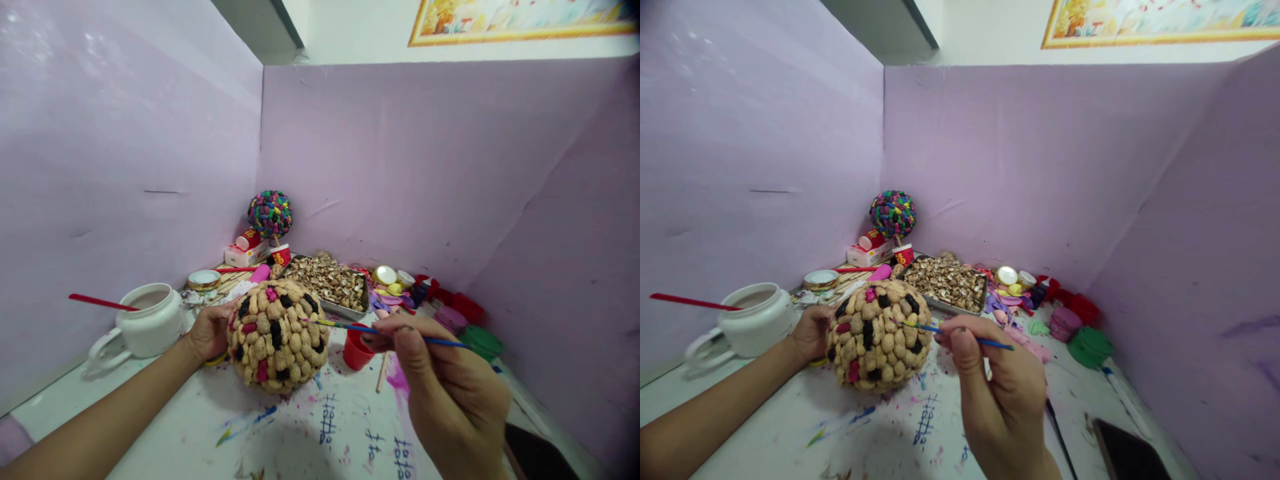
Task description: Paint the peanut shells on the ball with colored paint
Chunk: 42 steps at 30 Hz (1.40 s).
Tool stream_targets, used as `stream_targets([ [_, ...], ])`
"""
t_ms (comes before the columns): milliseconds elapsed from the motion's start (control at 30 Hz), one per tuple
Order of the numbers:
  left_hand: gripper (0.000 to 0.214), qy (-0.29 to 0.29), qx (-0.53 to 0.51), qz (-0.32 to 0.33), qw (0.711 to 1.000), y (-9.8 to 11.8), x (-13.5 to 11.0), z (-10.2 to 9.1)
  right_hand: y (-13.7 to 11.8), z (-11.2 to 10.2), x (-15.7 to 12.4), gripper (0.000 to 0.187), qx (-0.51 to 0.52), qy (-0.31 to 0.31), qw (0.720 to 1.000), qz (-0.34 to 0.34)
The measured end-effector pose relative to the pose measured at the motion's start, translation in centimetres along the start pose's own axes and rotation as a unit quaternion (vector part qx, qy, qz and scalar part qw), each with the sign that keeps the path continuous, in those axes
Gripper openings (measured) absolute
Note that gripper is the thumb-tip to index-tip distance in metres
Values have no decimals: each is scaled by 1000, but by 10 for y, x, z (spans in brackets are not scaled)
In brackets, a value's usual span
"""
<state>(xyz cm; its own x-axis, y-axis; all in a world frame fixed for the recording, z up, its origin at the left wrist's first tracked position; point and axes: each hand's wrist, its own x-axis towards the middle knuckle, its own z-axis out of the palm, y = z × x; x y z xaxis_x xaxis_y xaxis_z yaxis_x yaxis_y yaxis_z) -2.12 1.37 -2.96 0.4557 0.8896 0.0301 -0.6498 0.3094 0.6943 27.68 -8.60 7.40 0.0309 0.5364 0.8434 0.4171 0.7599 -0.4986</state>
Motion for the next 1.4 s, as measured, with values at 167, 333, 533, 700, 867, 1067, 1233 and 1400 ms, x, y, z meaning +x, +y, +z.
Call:
stream_targets([
  [167, 63, 5, -15, -5, 1000, 2, -1, 1, 4, -9, 3, 17, -1, 50, 998, 48],
  [333, 65, 20, -52, -11, 998, 2, -1, 4, 5, -7, 4, 17, 9, 50, 998, 43],
  [533, 67, 31, -71, -10, 997, -1, 1, 5, 7, -2, 2, 19, 12, 33, 999, 33],
  [700, 69, 77, -67, -15, 995, 0, 1, 11, 9, -6, 5, 19, 25, 41, 998, 36],
  [867, 69, 105, -74, -12, 992, -2, 1, 12, 8, -8, 6, 17, 12, 79, 995, 66],
  [1067, 72, 82, -80, -6, 993, -3, 1, 11, 9, -6, 3, 17, -7, 29, 999, 30],
  [1233, 76, 109, -71, -15, 991, -1, 0, 12, 21, -23, 15, 26, -174, 74, 979, 70],
  [1400, 77, 106, -91, -8, 990, -2, 0, 10, 56, -23, 20, 39, -365, -102, 903, 203],
])
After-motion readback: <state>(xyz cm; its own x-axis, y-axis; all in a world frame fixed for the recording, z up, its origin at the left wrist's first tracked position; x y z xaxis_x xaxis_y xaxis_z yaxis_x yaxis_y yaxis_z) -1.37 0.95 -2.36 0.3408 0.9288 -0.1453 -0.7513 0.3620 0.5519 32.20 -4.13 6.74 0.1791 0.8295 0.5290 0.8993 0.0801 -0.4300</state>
